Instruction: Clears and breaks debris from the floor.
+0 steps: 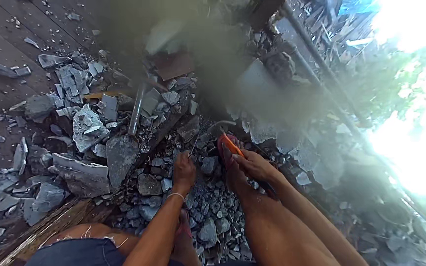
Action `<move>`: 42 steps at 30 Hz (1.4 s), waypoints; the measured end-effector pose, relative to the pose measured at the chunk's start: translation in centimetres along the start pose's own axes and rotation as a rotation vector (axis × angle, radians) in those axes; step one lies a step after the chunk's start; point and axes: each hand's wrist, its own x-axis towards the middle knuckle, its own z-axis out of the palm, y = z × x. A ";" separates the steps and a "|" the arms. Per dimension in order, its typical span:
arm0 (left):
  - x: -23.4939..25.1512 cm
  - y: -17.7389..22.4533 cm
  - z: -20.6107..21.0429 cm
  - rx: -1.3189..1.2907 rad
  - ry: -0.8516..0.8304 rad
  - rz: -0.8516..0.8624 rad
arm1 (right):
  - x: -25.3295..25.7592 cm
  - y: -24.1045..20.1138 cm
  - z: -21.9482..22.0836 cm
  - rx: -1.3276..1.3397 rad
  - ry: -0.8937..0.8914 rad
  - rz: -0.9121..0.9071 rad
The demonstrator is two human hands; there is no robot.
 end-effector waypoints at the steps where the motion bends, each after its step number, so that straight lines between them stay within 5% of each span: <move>1: 0.7 0.3 -0.7 -0.026 0.097 0.006 | 0.3 0.5 0.0 -0.055 -0.020 -0.007; 4: 3.1 2.1 -3.8 -0.108 0.280 0.034 | 1.7 1.9 1.3 -0.210 -0.107 -0.079; 7: 5.4 4.3 -5.1 -0.134 0.248 0.136 | 3.1 1.2 2.5 -0.358 -0.083 -0.215; 10: 8.0 6.1 -5.2 -0.098 0.028 0.275 | 3.0 -0.1 2.0 -0.312 0.409 -0.244; 13: 11.3 8.6 -4.6 0.060 -0.135 0.403 | 2.4 2.3 1.3 -0.359 0.731 0.001; 16: 15.1 10.6 -2.6 0.262 -0.232 0.518 | 1.9 3.6 1.7 -0.485 0.673 0.253; 24: 17.1 12.0 -0.9 0.532 -0.353 0.473 | 1.8 3.9 2.5 -0.305 0.510 0.435; 42: 17.8 11.7 -1.1 0.684 -0.301 0.557 | 2.9 6.6 0.8 -0.447 0.595 0.375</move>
